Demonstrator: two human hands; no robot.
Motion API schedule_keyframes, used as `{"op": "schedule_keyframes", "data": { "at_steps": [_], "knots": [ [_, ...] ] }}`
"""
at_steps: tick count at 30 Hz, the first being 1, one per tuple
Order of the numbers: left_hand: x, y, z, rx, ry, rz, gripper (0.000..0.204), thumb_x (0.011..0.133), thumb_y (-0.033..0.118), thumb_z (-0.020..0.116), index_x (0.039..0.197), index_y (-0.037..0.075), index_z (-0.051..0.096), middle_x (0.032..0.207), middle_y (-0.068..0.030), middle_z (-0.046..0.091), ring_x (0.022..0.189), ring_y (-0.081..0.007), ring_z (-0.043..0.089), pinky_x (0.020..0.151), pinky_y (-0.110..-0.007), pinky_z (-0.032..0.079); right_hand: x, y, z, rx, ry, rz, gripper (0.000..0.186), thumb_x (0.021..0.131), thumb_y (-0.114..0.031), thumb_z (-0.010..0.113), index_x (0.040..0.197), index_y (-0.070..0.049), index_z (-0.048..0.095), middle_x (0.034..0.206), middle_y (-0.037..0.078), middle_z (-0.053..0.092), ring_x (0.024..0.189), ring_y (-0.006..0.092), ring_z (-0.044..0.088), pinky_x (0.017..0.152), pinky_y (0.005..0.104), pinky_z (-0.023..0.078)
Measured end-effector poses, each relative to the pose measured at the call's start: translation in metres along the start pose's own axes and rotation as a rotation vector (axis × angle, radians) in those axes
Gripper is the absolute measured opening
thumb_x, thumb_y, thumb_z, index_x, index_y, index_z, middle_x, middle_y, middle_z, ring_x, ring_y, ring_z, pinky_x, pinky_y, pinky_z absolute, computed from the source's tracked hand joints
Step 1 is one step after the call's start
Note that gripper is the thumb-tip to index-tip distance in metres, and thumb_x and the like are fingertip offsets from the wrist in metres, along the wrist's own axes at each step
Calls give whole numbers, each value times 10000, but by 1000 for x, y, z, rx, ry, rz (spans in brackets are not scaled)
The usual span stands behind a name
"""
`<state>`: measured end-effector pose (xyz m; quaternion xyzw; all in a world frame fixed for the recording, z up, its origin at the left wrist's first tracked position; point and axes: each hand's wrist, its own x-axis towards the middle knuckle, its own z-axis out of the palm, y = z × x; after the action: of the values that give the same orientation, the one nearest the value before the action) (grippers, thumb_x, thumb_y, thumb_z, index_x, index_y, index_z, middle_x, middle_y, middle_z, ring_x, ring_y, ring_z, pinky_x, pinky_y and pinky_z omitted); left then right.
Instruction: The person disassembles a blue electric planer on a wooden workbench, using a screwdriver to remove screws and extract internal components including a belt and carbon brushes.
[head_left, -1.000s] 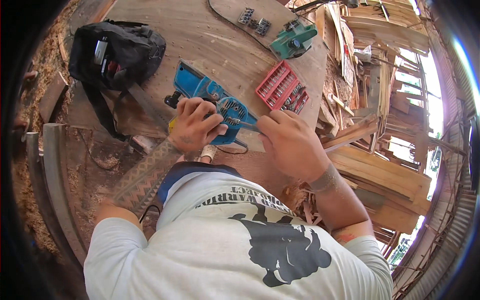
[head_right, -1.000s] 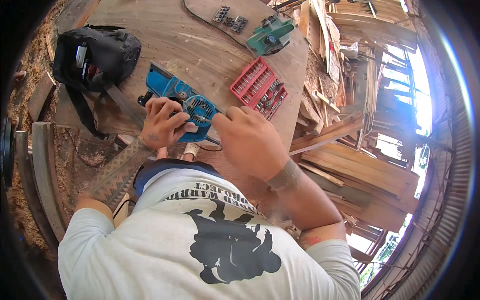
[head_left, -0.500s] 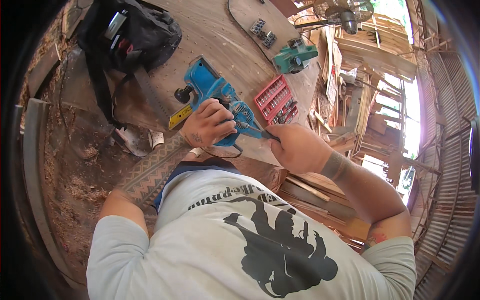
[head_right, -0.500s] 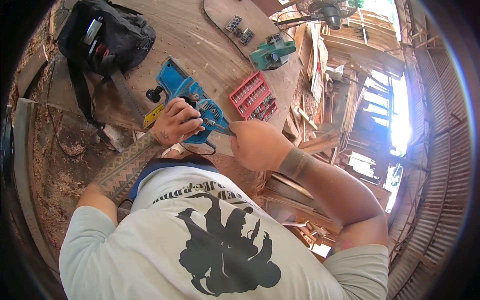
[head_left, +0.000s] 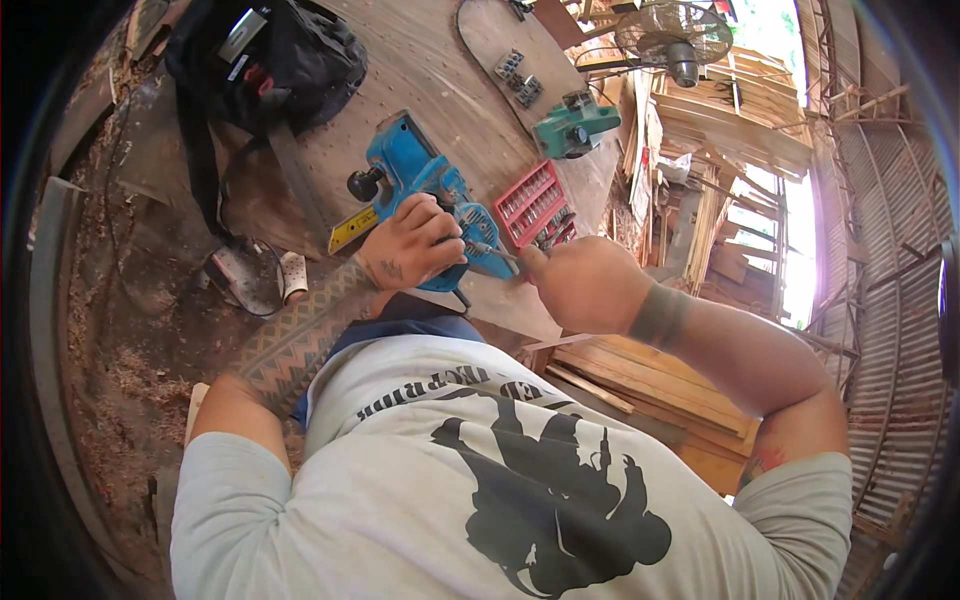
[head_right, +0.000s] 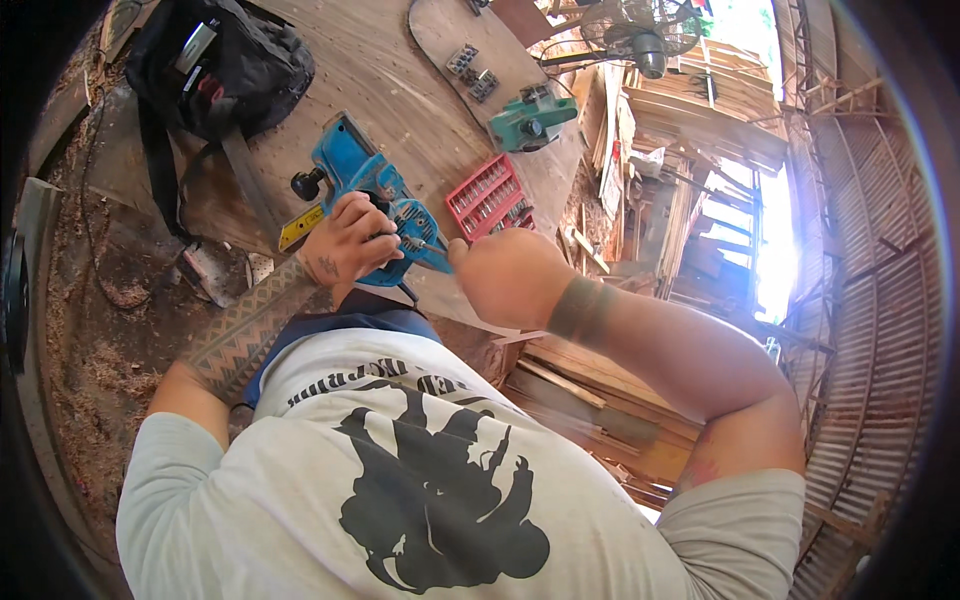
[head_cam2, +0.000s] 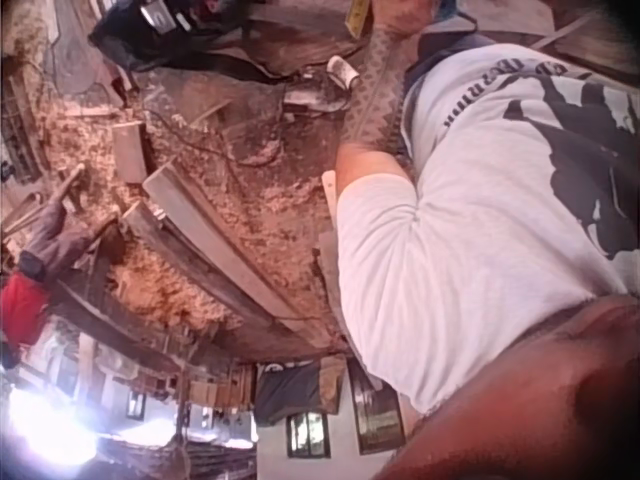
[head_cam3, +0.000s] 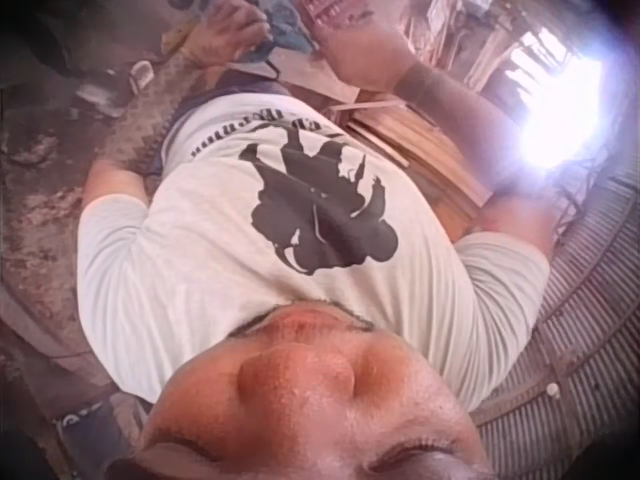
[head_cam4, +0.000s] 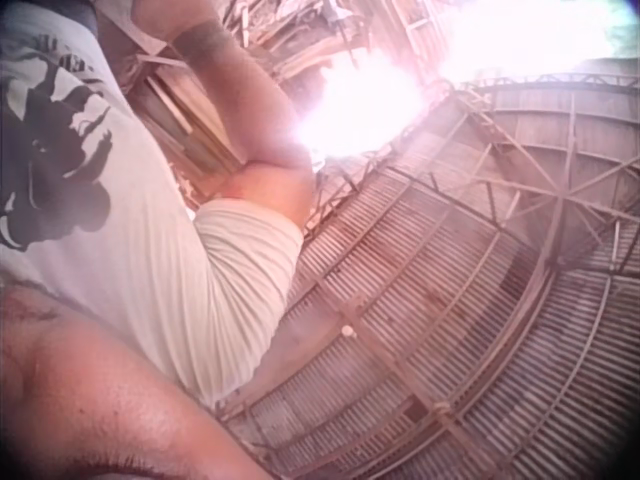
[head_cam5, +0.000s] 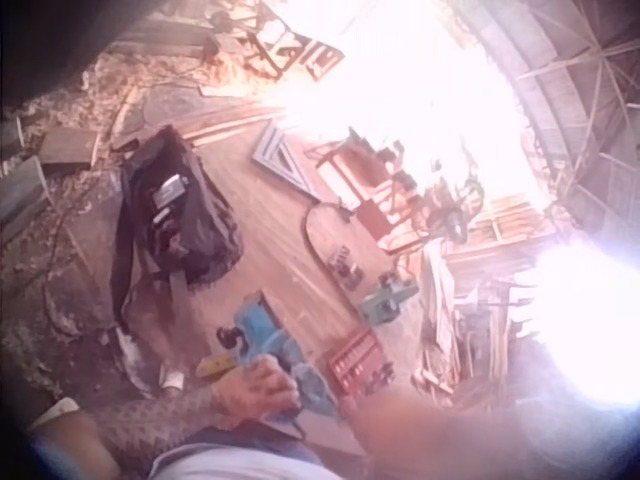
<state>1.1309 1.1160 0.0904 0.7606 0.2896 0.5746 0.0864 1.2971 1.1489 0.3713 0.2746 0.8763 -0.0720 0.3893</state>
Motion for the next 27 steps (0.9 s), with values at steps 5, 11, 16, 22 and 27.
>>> {"op": "schedule_keyframes", "data": {
  "at_steps": [5, 11, 16, 22, 27],
  "knots": [
    [3, 3, 2, 10, -9, -37, 272, 852, 289, 853, 1021, 190, 664, 1067, -14, 610, 1061, -251, 598, 1055, -462, 436, -6, 15, 4, -306, 115, -201, 228, 919, -198, 631, 1035, -4, 661, 709, 122, 705, 663, 305, 749, 509, 472, 551],
    [28, 7, 4, -3, -82, -109, 313, 888, 314, 850, 1160, 203, 739, 1026, 17, 653, 1057, -219, 609, 980, -414, 424, 11, 2, -4, -176, 116, -196, 212, 915, -201, 645, 975, 1, 668, 744, 144, 716, 709, 338, 759, 593, 471, 584],
    [27, 7, 5, 1, -129, -131, 161, 906, 288, 839, 1041, 218, 786, 1012, 72, 674, 1000, -183, 590, 962, -390, 415, 6, 16, 9, 420, 262, -16, 199, 960, -165, 629, 1009, 24, 669, 836, 221, 703, 690, 347, 730, 668, 427, 588],
    [20, 10, 13, 36, -89, -169, 168, 902, 311, 837, 1042, 231, 789, 998, 99, 653, 988, -165, 573, 974, -377, 398, 11, 26, -2, 1666, -75, 770, 222, 1034, -190, 649, 1133, 5, 683, 819, 84, 653, 577, 145, 595, 505, 352, 483],
    [18, 4, 18, 57, -17, -100, 245, 862, 360, 852, 1041, 216, 765, 1046, 57, 628, 1017, -167, 585, 962, -381, 416, 17, 38, -5, 1325, -337, 749, 197, 1046, -185, 620, 1024, -18, 723, 777, 65, 659, 578, 134, 575, 487, 345, 452]
  ]
}}
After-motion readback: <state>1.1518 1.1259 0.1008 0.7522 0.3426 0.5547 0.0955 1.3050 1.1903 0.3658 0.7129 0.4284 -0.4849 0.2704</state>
